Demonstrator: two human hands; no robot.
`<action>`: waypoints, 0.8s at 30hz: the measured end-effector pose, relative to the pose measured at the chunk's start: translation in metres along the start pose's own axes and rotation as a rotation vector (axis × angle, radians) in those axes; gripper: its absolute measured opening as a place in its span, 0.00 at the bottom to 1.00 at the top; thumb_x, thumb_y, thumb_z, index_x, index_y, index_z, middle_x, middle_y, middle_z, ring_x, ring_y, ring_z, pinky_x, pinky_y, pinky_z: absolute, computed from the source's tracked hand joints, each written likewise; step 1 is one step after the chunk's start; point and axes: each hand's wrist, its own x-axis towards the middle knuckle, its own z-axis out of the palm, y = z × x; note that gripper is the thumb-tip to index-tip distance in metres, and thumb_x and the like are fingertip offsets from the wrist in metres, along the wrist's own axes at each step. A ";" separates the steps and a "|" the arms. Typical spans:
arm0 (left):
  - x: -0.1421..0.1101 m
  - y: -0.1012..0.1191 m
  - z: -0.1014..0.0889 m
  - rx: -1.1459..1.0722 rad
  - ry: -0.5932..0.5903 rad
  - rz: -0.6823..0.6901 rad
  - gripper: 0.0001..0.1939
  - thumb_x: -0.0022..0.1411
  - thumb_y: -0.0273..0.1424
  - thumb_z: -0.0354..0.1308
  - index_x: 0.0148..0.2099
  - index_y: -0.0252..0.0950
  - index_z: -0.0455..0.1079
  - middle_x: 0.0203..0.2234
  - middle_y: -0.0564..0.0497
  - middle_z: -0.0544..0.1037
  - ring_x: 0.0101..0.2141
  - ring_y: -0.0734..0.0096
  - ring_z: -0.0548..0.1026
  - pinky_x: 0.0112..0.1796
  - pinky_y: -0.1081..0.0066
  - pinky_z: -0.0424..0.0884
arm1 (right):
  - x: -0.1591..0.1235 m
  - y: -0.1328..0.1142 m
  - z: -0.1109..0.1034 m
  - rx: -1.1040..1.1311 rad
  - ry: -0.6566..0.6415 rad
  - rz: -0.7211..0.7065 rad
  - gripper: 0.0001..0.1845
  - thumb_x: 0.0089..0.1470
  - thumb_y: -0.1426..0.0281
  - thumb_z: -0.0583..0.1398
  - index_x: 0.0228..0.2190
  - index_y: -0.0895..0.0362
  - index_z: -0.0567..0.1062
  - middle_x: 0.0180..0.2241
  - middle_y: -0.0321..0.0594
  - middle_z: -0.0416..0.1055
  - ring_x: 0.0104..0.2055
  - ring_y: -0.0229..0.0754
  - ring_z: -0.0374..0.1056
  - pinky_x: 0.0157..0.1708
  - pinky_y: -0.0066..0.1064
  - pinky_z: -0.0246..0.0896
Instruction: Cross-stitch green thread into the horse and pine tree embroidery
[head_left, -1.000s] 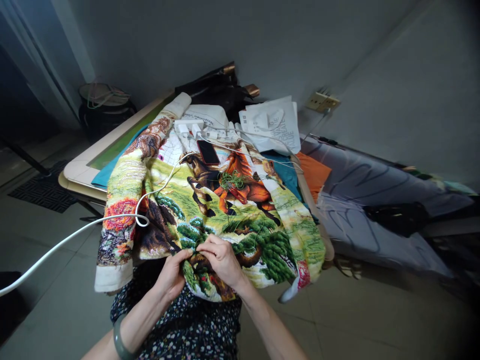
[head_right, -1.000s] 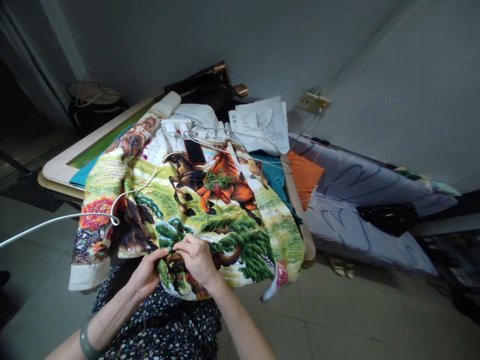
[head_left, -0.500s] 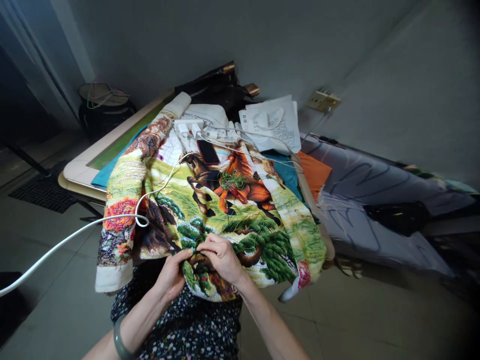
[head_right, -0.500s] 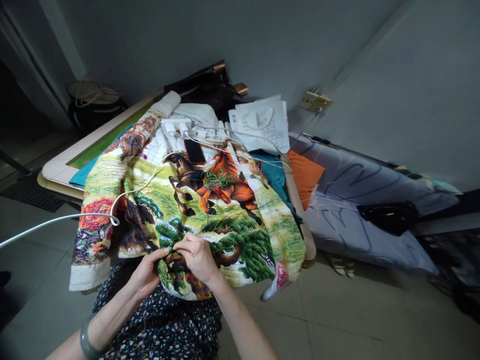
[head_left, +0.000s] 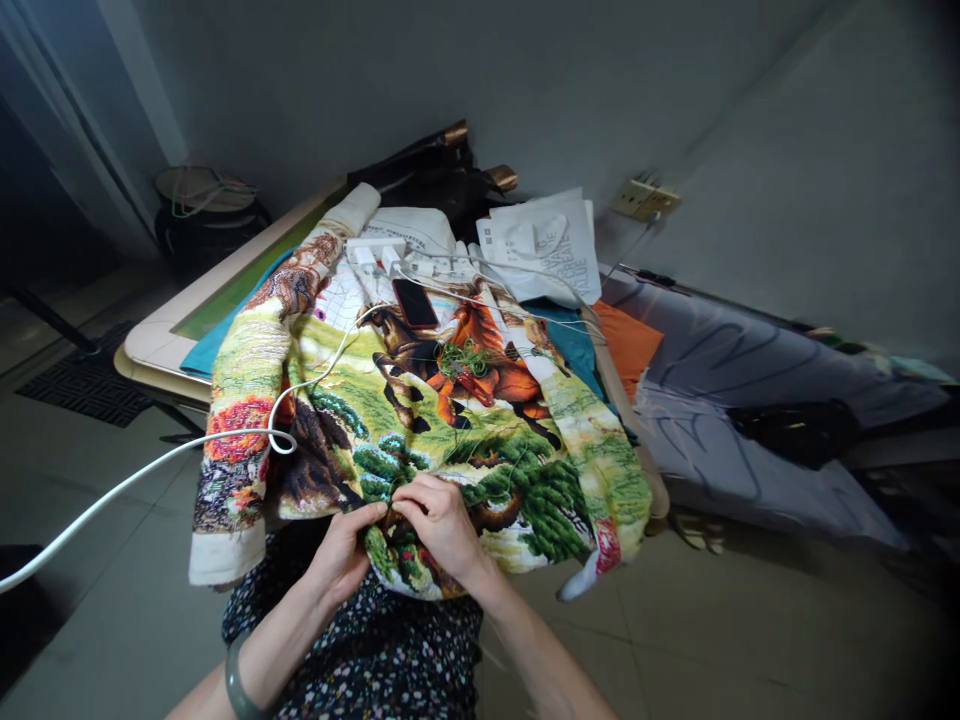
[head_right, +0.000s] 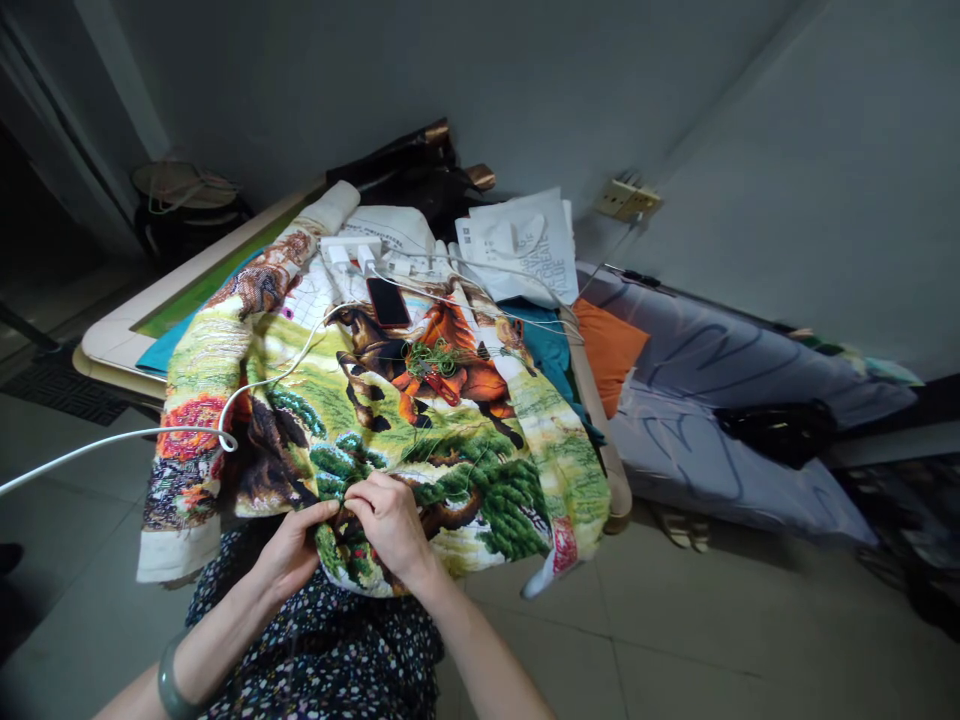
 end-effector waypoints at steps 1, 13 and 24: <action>-0.001 0.000 0.000 0.003 0.002 0.000 0.08 0.39 0.21 0.72 0.27 0.29 0.80 0.25 0.47 0.83 0.27 0.69 0.77 0.35 0.69 0.73 | -0.001 -0.001 0.001 -0.027 0.005 0.006 0.11 0.60 0.79 0.61 0.31 0.56 0.81 0.30 0.38 0.75 0.32 0.39 0.72 0.36 0.28 0.64; -0.003 0.000 -0.001 0.037 -0.003 -0.011 0.10 0.33 0.22 0.73 0.23 0.28 0.78 0.21 0.50 0.79 0.25 0.73 0.73 0.32 0.71 0.72 | 0.001 -0.029 0.004 -0.448 -0.108 -0.058 0.10 0.61 0.78 0.59 0.40 0.53 0.78 0.40 0.44 0.69 0.44 0.47 0.67 0.32 0.30 0.62; -0.011 0.003 0.011 0.071 -0.052 -0.006 0.15 0.39 0.29 0.76 0.32 0.29 0.81 0.27 0.44 0.84 0.28 0.61 0.80 0.35 0.63 0.76 | -0.019 -0.049 -0.064 0.366 0.172 0.087 0.18 0.71 0.58 0.48 0.33 0.53 0.67 0.31 0.39 0.72 0.18 0.32 0.62 0.19 0.27 0.60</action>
